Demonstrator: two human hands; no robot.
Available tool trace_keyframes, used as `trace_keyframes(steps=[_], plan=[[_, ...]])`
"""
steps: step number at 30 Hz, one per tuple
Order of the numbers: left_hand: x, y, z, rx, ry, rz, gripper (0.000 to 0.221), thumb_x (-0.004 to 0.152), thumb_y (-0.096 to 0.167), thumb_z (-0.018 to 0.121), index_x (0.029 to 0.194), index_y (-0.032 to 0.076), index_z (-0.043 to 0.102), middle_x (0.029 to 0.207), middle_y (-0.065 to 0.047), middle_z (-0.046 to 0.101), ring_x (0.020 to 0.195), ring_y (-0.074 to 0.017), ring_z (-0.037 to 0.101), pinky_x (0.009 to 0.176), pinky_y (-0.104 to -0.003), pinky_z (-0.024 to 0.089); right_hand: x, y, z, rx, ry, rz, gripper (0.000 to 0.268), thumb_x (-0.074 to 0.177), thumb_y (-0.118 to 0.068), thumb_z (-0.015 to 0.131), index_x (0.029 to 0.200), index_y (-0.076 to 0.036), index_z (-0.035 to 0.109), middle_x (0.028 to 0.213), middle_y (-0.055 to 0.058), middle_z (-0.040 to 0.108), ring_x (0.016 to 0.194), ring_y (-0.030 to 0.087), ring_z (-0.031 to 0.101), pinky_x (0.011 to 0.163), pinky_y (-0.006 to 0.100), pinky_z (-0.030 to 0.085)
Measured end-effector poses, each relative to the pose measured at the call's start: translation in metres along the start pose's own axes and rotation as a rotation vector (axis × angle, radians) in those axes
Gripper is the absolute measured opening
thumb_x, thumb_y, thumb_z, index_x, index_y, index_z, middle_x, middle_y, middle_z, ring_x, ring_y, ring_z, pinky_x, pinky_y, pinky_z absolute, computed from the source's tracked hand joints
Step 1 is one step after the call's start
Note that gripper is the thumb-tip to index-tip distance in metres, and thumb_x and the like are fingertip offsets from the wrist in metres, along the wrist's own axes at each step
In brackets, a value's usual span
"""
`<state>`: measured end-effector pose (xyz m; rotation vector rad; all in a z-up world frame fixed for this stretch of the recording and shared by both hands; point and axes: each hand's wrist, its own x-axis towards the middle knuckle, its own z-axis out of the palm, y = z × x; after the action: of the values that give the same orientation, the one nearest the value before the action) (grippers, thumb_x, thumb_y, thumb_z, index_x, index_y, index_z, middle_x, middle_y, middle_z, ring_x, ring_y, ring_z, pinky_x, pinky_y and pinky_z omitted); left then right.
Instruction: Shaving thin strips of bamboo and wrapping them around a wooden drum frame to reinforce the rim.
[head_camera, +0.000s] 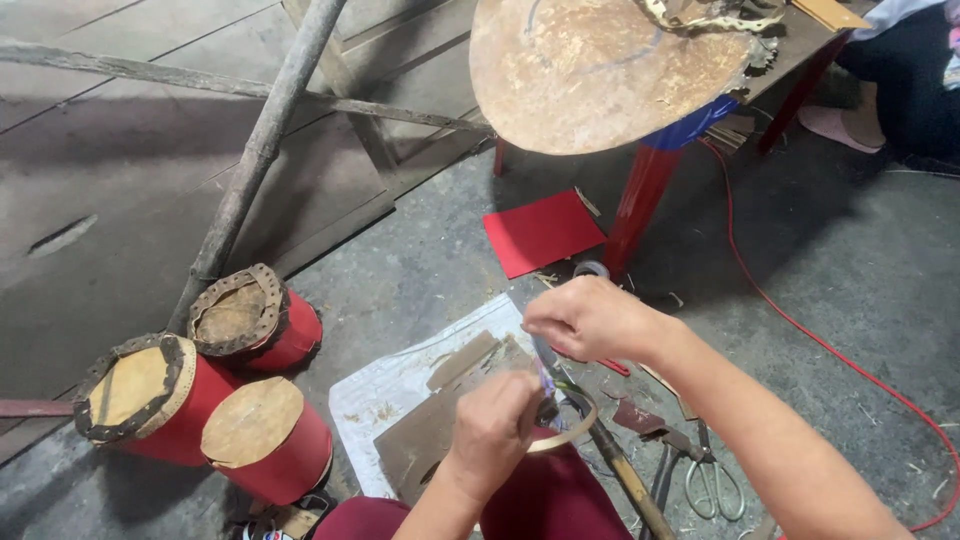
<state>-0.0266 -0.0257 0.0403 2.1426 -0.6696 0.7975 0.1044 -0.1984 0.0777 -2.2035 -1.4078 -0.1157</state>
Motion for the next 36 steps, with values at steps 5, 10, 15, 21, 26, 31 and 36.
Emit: trace_keyframes(steps=[5,10,15,21,26,31,36], plan=[[0.003,0.004,-0.005,0.142,0.093,0.167,0.011,0.099,-0.002,0.065,0.089,-0.002,0.063,0.081,-0.012,0.07,0.062,-0.0183,0.063,0.061,-0.031,0.058,-0.02,0.034,0.071,0.48,-0.446,0.198,0.018,0.101,-0.019,0.052,0.095,-0.014,0.069,0.077,-0.002,0.065,0.071,0.014,0.062,0.067,0.032,0.05],[0.0,0.008,-0.006,0.103,0.004,0.146,0.017,0.094,-0.008,0.066,0.107,0.004,0.069,0.081,-0.007,0.068,0.062,-0.0165,0.06,0.058,-0.029,0.055,-0.032,0.034,0.089,0.866,-0.665,0.23,0.021,0.099,-0.02,0.052,0.098,-0.01,0.071,0.08,-0.004,0.064,0.074,0.01,0.06,0.067,0.028,0.05],[-0.005,-0.015,-0.005,0.239,-0.106,0.028,0.007,0.101,0.015,0.064,0.107,0.011,0.066,0.073,-0.001,0.056,0.056,-0.0157,0.053,0.049,-0.031,0.048,-0.036,0.053,0.104,0.739,-0.536,0.245,0.027,0.103,-0.02,0.049,0.111,-0.007,0.072,0.104,-0.006,0.071,0.095,0.009,0.063,0.087,0.028,0.052],[-0.03,-0.049,-0.005,0.139,0.066,-0.354,0.008,0.093,0.003,0.061,0.094,0.009,0.066,0.078,-0.002,0.064,0.063,-0.0164,0.061,0.056,-0.029,0.05,-0.041,-0.05,0.053,0.26,0.488,0.415,0.018,0.102,-0.007,0.046,0.106,-0.011,0.063,0.086,0.005,0.059,0.067,0.017,0.056,0.065,0.033,0.047],[-0.043,-0.063,0.007,0.212,0.096,-0.502,0.005,0.091,0.009,0.06,0.093,0.013,0.063,0.077,-0.002,0.064,0.066,-0.0232,0.063,0.058,-0.037,0.05,-0.04,-0.093,0.121,0.106,0.399,0.357,0.052,0.09,0.0,0.056,0.142,0.007,0.048,0.142,0.027,0.051,0.136,0.042,0.049,0.121,0.047,0.035],[-0.029,-0.04,-0.004,0.134,0.108,-0.563,0.01,0.091,0.009,0.059,0.094,0.013,0.068,0.078,0.0,0.073,0.061,-0.0185,0.068,0.056,-0.033,0.052,-0.019,-0.103,0.128,0.673,0.338,0.601,0.046,0.095,-0.01,0.047,0.14,-0.004,0.045,0.132,0.018,0.06,0.124,0.032,0.061,0.105,0.044,0.048],[-0.034,-0.046,-0.004,0.148,0.115,-0.585,0.01,0.089,0.011,0.063,0.096,0.013,0.069,0.082,0.0,0.076,0.066,-0.0203,0.073,0.06,-0.033,0.055,-0.035,-0.1,0.153,0.683,0.369,0.814,0.028,0.099,-0.017,0.049,0.119,-0.012,0.069,0.078,0.005,0.073,0.056,0.015,0.061,0.055,0.033,0.047]])
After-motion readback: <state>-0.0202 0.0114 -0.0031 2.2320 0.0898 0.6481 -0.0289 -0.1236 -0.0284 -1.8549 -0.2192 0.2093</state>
